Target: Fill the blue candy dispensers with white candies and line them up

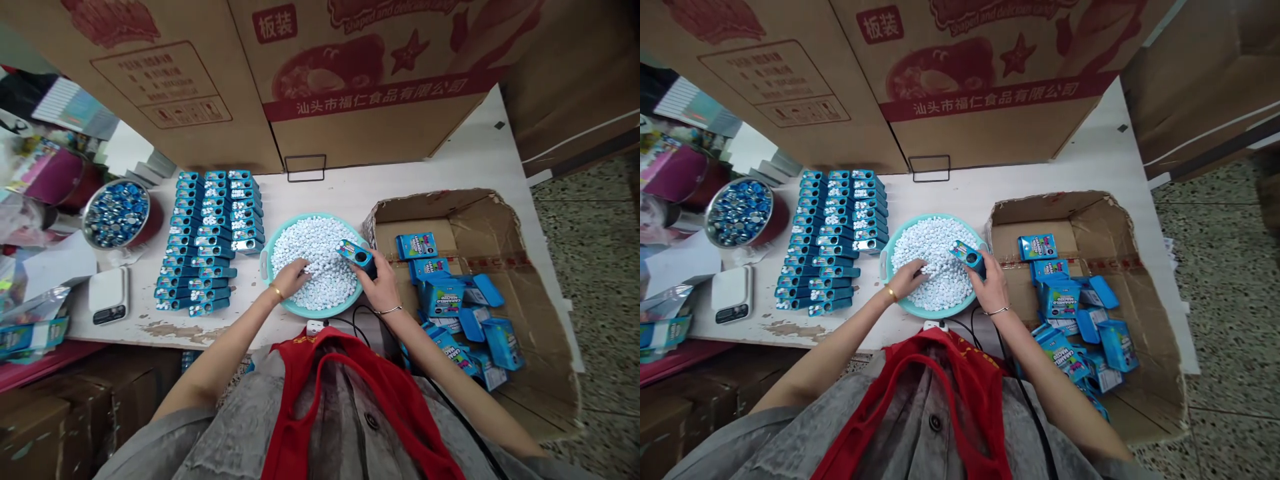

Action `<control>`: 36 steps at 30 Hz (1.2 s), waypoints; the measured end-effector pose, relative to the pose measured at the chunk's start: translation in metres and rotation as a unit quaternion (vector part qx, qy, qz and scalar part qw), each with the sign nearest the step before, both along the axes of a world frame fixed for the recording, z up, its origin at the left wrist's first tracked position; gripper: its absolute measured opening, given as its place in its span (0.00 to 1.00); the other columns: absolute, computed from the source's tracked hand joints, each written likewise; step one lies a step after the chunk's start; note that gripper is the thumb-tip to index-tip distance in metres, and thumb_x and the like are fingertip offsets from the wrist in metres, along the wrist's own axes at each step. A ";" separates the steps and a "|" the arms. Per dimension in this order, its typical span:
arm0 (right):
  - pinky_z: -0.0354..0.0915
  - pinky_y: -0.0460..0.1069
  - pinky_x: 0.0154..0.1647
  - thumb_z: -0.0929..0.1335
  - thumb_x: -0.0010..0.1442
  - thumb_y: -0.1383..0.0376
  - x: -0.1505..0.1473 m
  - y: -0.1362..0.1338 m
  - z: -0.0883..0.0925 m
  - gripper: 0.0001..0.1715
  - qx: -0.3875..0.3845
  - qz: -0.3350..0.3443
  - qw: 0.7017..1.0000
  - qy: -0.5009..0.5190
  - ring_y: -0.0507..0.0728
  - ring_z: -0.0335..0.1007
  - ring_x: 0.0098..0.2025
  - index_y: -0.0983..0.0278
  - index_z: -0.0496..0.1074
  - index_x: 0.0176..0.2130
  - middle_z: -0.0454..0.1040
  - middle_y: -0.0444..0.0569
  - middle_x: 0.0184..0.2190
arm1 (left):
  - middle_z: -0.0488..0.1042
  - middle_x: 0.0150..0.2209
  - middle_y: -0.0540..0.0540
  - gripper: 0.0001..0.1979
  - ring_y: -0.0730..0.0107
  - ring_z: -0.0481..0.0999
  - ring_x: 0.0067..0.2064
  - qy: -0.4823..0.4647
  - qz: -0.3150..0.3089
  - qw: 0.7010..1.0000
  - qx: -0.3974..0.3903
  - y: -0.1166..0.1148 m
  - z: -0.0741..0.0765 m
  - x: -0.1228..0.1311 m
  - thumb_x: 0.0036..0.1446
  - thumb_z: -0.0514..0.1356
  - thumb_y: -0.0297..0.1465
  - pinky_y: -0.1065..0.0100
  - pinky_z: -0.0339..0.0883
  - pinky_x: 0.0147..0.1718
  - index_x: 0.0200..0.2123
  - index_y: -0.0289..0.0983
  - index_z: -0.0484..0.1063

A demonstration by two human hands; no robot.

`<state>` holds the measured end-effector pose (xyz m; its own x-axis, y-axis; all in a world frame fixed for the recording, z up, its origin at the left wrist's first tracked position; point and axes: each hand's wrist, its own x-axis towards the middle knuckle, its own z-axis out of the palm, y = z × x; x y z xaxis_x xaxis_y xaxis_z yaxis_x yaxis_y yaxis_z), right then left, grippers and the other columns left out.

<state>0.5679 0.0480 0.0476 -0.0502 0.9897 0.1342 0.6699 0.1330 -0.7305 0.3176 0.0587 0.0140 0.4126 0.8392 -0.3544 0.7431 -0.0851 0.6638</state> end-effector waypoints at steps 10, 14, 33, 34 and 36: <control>0.67 0.59 0.53 0.63 0.59 0.69 -0.016 -0.002 -0.001 0.22 0.037 0.112 0.989 -0.088 0.64 0.68 0.52 0.64 0.66 0.54 0.72 0.57 0.48 | 0.73 0.45 0.41 0.11 0.63 0.74 0.46 0.093 -0.156 0.981 0.074 0.023 0.128 -0.017 0.61 0.54 0.29 0.64 0.67 0.45 0.47 0.35 0.67; 0.67 0.59 0.53 0.63 0.58 0.70 -0.024 -0.006 0.000 0.23 0.045 0.127 0.987 -0.092 0.64 0.68 0.52 0.63 0.65 0.54 0.72 0.56 0.48 | 0.74 0.44 0.39 0.13 0.59 0.76 0.43 0.242 -0.206 0.946 0.066 0.030 0.171 0.013 0.61 0.52 0.25 0.63 0.69 0.38 0.49 0.33 0.66; 0.67 0.60 0.51 0.64 0.61 0.61 0.004 -0.004 -0.001 0.21 0.031 0.026 0.999 -0.016 0.63 0.70 0.50 0.61 0.64 0.54 0.72 0.56 0.48 | 0.71 0.46 0.36 0.12 0.57 0.74 0.46 0.191 -0.065 0.978 -0.045 -0.004 0.003 -0.003 0.59 0.50 0.23 0.60 0.67 0.43 0.44 0.33 0.68; 0.67 0.60 0.51 0.65 0.61 0.61 0.004 -0.004 0.000 0.21 0.031 0.022 0.999 -0.014 0.63 0.70 0.50 0.61 0.64 0.53 0.73 0.56 0.48 | 0.71 0.48 0.36 0.12 0.57 0.73 0.47 0.177 -0.059 0.982 -0.040 -0.006 -0.008 0.007 0.59 0.50 0.23 0.60 0.67 0.44 0.45 0.34 0.67; 0.67 0.59 0.50 0.66 0.61 0.59 0.002 -0.004 0.000 0.21 0.023 0.012 1.000 -0.005 0.63 0.70 0.49 0.62 0.65 0.53 0.73 0.56 0.47 | 0.70 0.50 0.37 0.14 0.58 0.72 0.49 0.156 -0.047 0.986 -0.032 -0.008 -0.020 0.023 0.60 0.49 0.24 0.60 0.66 0.47 0.48 0.34 0.66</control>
<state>0.5704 0.0444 0.0481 -0.0747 0.9810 0.1791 0.6740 0.1821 -0.7160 0.3407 0.0508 -0.0064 0.3506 0.7738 -0.5275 0.9026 -0.1290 0.4107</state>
